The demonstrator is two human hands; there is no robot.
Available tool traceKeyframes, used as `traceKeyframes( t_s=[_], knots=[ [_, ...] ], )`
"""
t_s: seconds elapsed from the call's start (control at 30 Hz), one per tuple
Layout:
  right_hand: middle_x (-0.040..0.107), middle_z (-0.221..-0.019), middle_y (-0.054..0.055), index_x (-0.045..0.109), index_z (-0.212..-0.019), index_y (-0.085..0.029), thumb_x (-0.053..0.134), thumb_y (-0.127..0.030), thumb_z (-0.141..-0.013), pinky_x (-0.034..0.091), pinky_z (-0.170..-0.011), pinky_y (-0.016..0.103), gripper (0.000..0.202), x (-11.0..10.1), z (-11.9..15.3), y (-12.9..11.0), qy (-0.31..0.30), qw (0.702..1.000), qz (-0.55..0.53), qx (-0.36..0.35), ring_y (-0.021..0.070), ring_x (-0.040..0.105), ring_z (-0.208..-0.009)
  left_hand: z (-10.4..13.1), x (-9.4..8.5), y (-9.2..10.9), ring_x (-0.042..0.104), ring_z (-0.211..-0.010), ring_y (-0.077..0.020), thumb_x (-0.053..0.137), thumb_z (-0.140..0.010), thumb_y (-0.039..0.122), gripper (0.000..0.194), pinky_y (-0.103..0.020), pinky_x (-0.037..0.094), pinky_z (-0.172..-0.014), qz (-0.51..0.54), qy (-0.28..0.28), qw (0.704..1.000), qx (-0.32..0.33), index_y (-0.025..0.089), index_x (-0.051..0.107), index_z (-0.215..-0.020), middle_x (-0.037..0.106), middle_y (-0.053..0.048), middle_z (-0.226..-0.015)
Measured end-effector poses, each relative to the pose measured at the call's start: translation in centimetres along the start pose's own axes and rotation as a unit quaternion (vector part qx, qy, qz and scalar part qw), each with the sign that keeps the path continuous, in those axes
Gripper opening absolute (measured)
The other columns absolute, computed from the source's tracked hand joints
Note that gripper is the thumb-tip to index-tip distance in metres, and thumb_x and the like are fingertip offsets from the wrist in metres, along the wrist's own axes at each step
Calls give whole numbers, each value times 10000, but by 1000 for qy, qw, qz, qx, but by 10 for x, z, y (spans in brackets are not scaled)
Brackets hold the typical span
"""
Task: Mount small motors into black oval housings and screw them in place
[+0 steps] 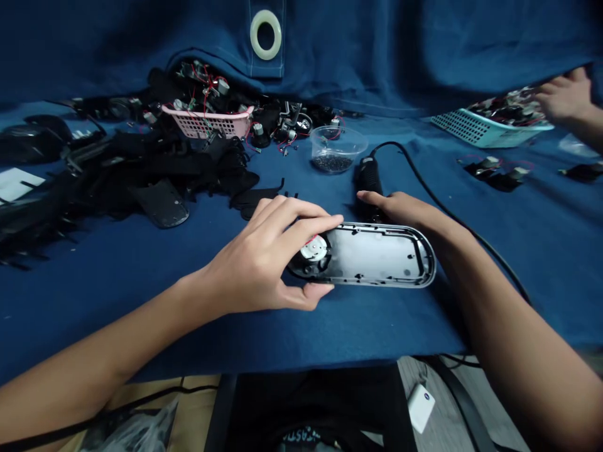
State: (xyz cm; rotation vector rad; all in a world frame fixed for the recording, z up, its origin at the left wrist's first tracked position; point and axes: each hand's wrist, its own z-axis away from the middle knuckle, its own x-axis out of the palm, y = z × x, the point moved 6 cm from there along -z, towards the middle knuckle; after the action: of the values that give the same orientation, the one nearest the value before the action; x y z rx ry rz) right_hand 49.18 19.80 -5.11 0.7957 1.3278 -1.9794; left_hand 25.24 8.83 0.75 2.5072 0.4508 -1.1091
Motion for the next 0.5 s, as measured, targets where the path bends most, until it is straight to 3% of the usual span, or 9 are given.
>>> traceKeyframes(
  t_s=[0.07, 0.2, 0.33, 0.5],
  knots=[
    [563, -483, 92, 605, -667, -207, 501, -699, -762, 458, -521, 377, 512, 0, -1, 2, 14, 999, 29, -1, 237, 576, -508, 1, 2, -3, 532, -1126, -265, 634, -789, 308, 566, -419, 427, -946, 9, -7, 1000, -12, 185, 468, -1316, 556, -120, -1218],
    [536, -460, 79, 623, -690, -201, 444, -764, -751, 446, -551, 350, 594, -3, -3, -2, 61, 991, 101, -70, 226, 583, -517, 1, 3, -7, 538, -1124, -262, 653, -782, 318, 567, -412, 429, -943, 20, -6, 999, -24, 182, 482, -1306, 563, -113, -1207],
    [518, -455, 86, 560, -573, -220, 310, -839, -740, 419, -521, 356, 688, -7, -2, 0, 92, 975, 201, -35, 224, 560, -494, 0, 3, -7, 545, -1112, -248, 659, -782, 306, 544, -397, 437, -938, 30, -12, 999, -26, 162, 498, -1282, 571, -116, -1187],
    [537, -484, 91, 543, -568, -217, 304, -831, -749, 413, -500, 348, 684, -9, -1, -2, 112, 963, 241, -35, 212, 551, -495, -1, 4, -8, 560, -1096, -247, 662, -781, 320, 528, -392, 444, -930, 35, -18, 998, -40, 164, 518, -1264, 586, -112, -1172]
  ],
)
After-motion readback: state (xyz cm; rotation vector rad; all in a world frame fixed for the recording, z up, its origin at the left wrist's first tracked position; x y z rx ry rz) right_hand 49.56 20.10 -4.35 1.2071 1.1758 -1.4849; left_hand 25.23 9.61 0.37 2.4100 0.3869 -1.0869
